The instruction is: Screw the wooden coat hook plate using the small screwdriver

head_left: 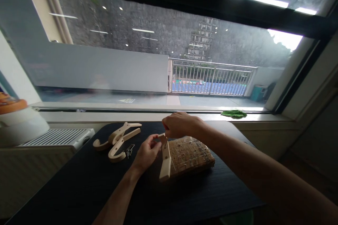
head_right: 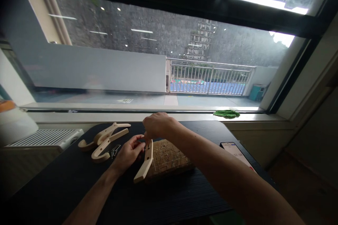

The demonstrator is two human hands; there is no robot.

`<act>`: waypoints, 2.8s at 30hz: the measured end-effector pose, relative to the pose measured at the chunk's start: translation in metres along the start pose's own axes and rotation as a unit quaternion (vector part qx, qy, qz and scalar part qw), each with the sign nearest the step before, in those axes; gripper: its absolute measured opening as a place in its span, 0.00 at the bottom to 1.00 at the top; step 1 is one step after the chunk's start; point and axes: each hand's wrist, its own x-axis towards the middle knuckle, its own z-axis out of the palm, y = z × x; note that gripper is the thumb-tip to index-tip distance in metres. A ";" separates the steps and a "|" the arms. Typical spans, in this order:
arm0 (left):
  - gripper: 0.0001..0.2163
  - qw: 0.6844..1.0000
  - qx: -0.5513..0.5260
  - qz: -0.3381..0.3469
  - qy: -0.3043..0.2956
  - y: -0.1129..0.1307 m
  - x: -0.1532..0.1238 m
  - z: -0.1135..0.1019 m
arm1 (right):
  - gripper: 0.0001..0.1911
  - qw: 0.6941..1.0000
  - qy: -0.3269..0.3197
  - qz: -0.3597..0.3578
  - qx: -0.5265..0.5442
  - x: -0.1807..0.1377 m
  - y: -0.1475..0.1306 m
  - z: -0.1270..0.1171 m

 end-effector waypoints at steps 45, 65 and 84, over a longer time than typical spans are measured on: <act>0.15 0.991 0.055 0.111 -0.054 0.002 -0.011 0.007 | 0.14 0.999 -0.033 0.011 0.009 0.008 -0.015 -0.004; 0.18 0.986 0.102 0.134 0.005 -0.005 -0.014 0.018 | 0.14 0.998 0.028 0.044 0.034 0.016 -0.004 0.012; 0.13 0.996 0.053 0.067 0.032 -0.001 -0.008 0.032 | 0.15 0.995 0.066 0.054 0.053 0.019 0.000 0.019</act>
